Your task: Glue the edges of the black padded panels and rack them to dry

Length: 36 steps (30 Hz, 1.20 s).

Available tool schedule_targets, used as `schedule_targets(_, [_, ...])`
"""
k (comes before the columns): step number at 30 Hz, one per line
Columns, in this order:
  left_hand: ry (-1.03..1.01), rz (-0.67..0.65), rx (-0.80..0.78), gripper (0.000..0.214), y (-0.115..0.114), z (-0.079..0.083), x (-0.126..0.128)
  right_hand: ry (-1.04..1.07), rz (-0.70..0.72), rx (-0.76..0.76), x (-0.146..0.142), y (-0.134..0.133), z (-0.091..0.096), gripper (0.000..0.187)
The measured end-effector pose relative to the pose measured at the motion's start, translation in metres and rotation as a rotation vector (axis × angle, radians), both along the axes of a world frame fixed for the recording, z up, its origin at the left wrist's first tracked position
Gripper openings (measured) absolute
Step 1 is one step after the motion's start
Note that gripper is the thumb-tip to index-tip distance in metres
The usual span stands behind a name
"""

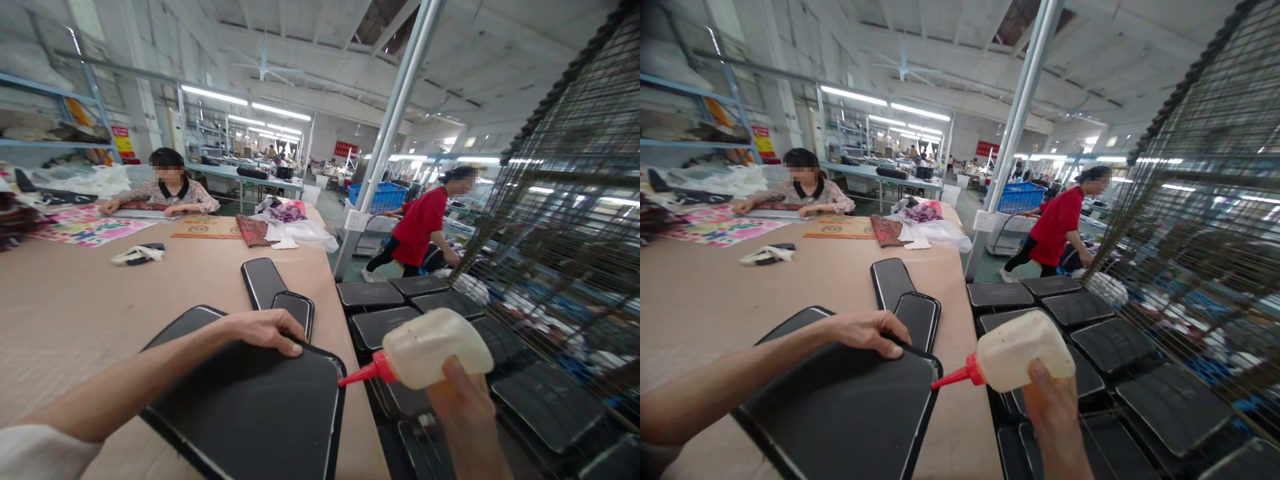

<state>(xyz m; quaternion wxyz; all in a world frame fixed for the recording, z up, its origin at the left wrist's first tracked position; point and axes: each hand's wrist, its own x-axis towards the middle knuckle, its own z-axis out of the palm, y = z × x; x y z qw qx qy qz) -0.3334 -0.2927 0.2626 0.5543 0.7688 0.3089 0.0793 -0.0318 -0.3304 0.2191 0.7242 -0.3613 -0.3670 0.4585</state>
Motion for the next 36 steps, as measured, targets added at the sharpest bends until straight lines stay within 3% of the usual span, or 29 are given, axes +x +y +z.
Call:
schedule_targets(11, [-0.036,0.123,-0.078,0.037,0.018,-0.025,-0.029,0.016,-0.116,-0.116,-0.028,0.002,-0.014,0.071])
schedule_targets(19, [-0.073,0.130,-0.167,0.035,0.032,-0.039,-0.042,-0.047,-0.062,-0.142,-0.047,-0.005,-0.009,0.065])
schedule_targets(25, [-0.086,0.153,-0.167,0.036,0.039,-0.045,-0.049,-0.109,-0.044,-0.186,-0.057,-0.014,-0.006,0.060])
schedule_targets(36, [-0.121,0.208,-0.197,0.032,0.036,-0.045,-0.063,-0.130,0.027,-0.118,-0.054,-0.019,-0.025,0.063])
